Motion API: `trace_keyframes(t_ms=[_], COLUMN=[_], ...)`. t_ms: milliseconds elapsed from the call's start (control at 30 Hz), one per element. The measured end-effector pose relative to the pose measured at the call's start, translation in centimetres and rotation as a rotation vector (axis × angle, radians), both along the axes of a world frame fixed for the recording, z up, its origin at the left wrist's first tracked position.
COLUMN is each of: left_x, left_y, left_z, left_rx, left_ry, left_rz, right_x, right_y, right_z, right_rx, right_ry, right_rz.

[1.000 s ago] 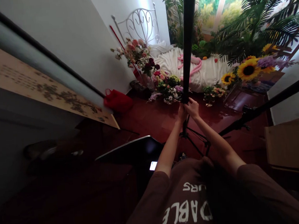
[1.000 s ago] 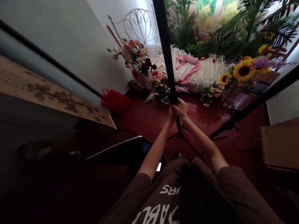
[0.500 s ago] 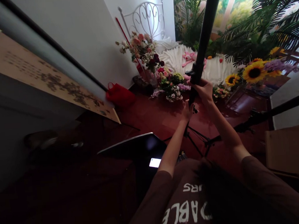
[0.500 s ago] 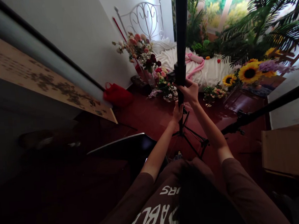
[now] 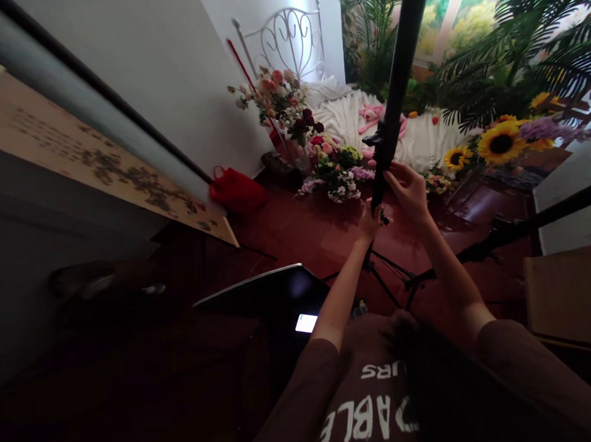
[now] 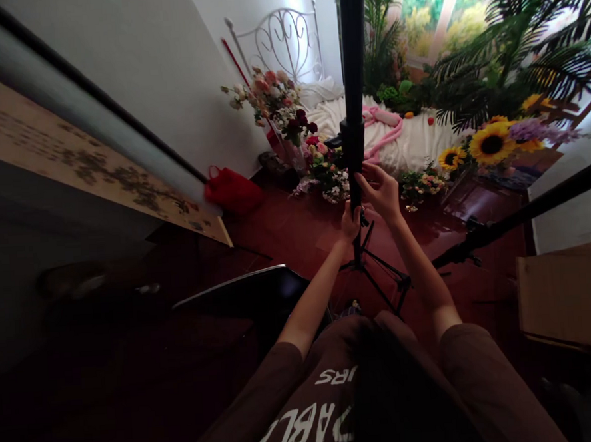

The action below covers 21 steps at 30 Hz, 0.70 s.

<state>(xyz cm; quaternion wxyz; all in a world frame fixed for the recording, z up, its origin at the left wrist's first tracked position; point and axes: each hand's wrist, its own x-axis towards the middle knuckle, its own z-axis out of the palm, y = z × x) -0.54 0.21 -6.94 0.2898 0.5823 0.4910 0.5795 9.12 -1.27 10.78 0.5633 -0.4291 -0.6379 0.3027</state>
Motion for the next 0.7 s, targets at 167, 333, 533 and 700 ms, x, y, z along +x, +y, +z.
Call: trace_keyframes(t_ms=[167,333,533,700], left_x=[0.0,-0.1,-0.2,-0.3], left_y=[0.1,0.3,0.2,0.1], left_z=[-0.2,-0.5,-0.3,0.0], left_rx=[0.018,0.005,0.018,0.005], left_ry=[-0.008,0.001,0.015,0.009], left_rz=[-0.028,-0.038,-0.04,-0.035], right_x=[2.3,3.0,1.4,-0.2], right_y=[-3.3,-5.2,-5.7,-5.7], right_z=[-5.5,-10.5,-13.1,-12.7], right_rx=[-0.161,-0.324,-0.422,-0.608], right_ry=[-0.071,-0.154,0.069,0.418], right_rz=[-0.027,-0.087,-0.074,-0.067])
